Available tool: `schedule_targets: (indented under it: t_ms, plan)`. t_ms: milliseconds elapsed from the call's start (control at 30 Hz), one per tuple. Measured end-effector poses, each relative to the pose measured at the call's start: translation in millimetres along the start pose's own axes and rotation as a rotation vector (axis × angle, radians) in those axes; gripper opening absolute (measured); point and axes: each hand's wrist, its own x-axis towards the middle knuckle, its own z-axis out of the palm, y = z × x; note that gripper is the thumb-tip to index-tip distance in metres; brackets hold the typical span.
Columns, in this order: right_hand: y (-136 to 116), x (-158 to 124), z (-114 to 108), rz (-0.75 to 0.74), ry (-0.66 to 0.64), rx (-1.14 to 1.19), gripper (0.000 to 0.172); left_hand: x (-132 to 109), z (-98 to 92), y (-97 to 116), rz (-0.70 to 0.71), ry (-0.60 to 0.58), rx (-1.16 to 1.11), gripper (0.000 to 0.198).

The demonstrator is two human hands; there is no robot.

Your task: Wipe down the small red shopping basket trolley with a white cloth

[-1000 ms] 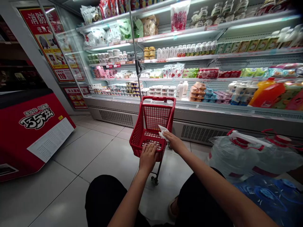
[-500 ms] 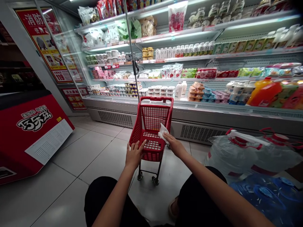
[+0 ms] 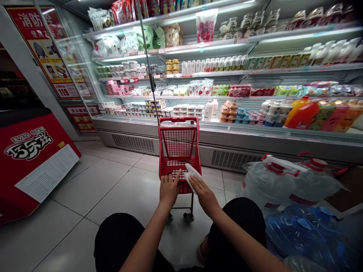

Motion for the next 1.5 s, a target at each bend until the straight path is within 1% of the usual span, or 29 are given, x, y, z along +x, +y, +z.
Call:
schedule_targets:
  t_ms: [100, 167, 233, 333, 400, 467, 500, 567, 633, 700, 767, 800, 833, 900, 1033, 1100, 1133, 1200, 1300, 1367, 1400, 1433, 1500]
  plan:
    - [-8.9, 11.7, 9.1, -0.019, -0.004, -0.014, 0.085, 3.3, 0.6, 6.5, 0.005, 0.010, -0.059, 0.072]
    - [-3.7, 14.4, 8.8, -0.047, -0.016, 0.001, 0.082, 2.2, 1.7, 1.1, 0.053, 0.016, -0.123, 0.076]
    - [12.0, 11.6, 3.1, -0.057, -0.018, 0.033, 0.081, -1.3, 3.1, -10.5, 0.117, 0.025, -0.168, 0.079]
    - [44.9, 2.7, -8.7, 0.024, 0.016, 0.069, 0.081, -7.7, 5.3, -26.5, 0.131, 0.052, -0.164, 0.073]
    - [61.2, -0.9, -13.1, 0.096, 0.038, 0.073, 0.081, -9.7, 6.8, -27.7, 0.100, 0.062, -0.161, 0.070]
    - [64.9, 0.0, -12.0, 0.144, 0.051, 0.076, 0.081, -8.8, 8.4, -20.0, 0.076, 0.061, -0.183, 0.068]
    - [61.4, 2.1, -9.2, 0.160, 0.054, 0.082, 0.081, -7.5, 9.1, -13.9, 0.065, 0.060, -0.197, 0.068]
    - [45.3, 8.6, -0.3, 0.160, 0.044, 0.101, 0.081, -4.5, 9.9, -0.9, 0.053, 0.057, -0.217, 0.070]
    - [22.9, 16.1, 10.3, 0.117, 0.012, 0.122, 0.082, -2.0, 10.0, 9.7, 0.053, 0.051, -0.224, 0.072]
    - [3.6, 21.7, 18.5, 0.076, -0.013, 0.138, 0.084, -0.6, 10.0, 15.1, 0.064, 0.052, -0.220, 0.074]
    - [-3.7, 23.5, 21.1, 0.040, -0.028, 0.153, 0.085, -0.2, 10.1, 15.6, 0.080, 0.061, -0.210, 0.074]
    - [-1.1, 22.7, 19.9, 0.024, -0.034, 0.160, 0.085, -0.2, 10.2, 14.4, 0.091, 0.064, -0.204, 0.073]
    - [5.8, 21.0, 17.2, 0.016, -0.037, 0.166, 0.085, -0.2, 10.4, 12.8, 0.101, 0.065, -0.199, 0.072]
    - [30.7, 16.3, 7.9, 0.033, -0.028, 0.169, 0.083, -0.1, 11.1, 9.6, 0.121, 0.058, -0.194, 0.071]
    - [91.3, 10.8, -13.0, 0.174, 0.027, 0.148, 0.078, 1.0, 13.1, 10.5, 0.139, 0.053, -0.203, 0.069]
    - [105.9, 12.8, -17.2, 0.231, 0.048, 0.147, 0.073, 2.3, 14.7, 16.4, 0.126, 0.062, -0.216, 0.068]
    - [106.4, 14.5, -16.7, 0.252, 0.058, 0.147, 0.071, 3.1, 15.7, 20.6, 0.115, 0.067, -0.225, 0.067]
    - [94.2, 18.3, -11.3, 0.272, 0.069, 0.144, 0.069, 4.8, 17.3, 30.5, 0.094, 0.072, -0.240, 0.069]
    - [55.1, 21.3, 1.8, 0.225, 0.031, 0.164, 0.071, 7.0, 17.5, 44.9, 0.063, 0.082, -0.250, 0.079]
    - [30.2, 20.1, 7.2, 0.165, -0.005, 0.191, 0.075, 8.1, 15.1, 49.9, 0.052, 0.095, -0.253, 0.083]
    - [22.1, 18.6, 7.8, 0.134, -0.020, 0.206, 0.076, 8.4, 13.0, 50.0, 0.055, 0.100, -0.256, 0.083]
    - [18.1, 16.7, 6.9, 0.105, -0.032, 0.220, 0.078, 8.8, 10.7, 48.3, 0.069, 0.102, -0.262, 0.083]
    - [23.2, 11.8, 1.0, 0.060, -0.049, 0.243, 0.079, 9.6, 5.7, 39.7, 0.133, 0.088, -0.283, 0.081]
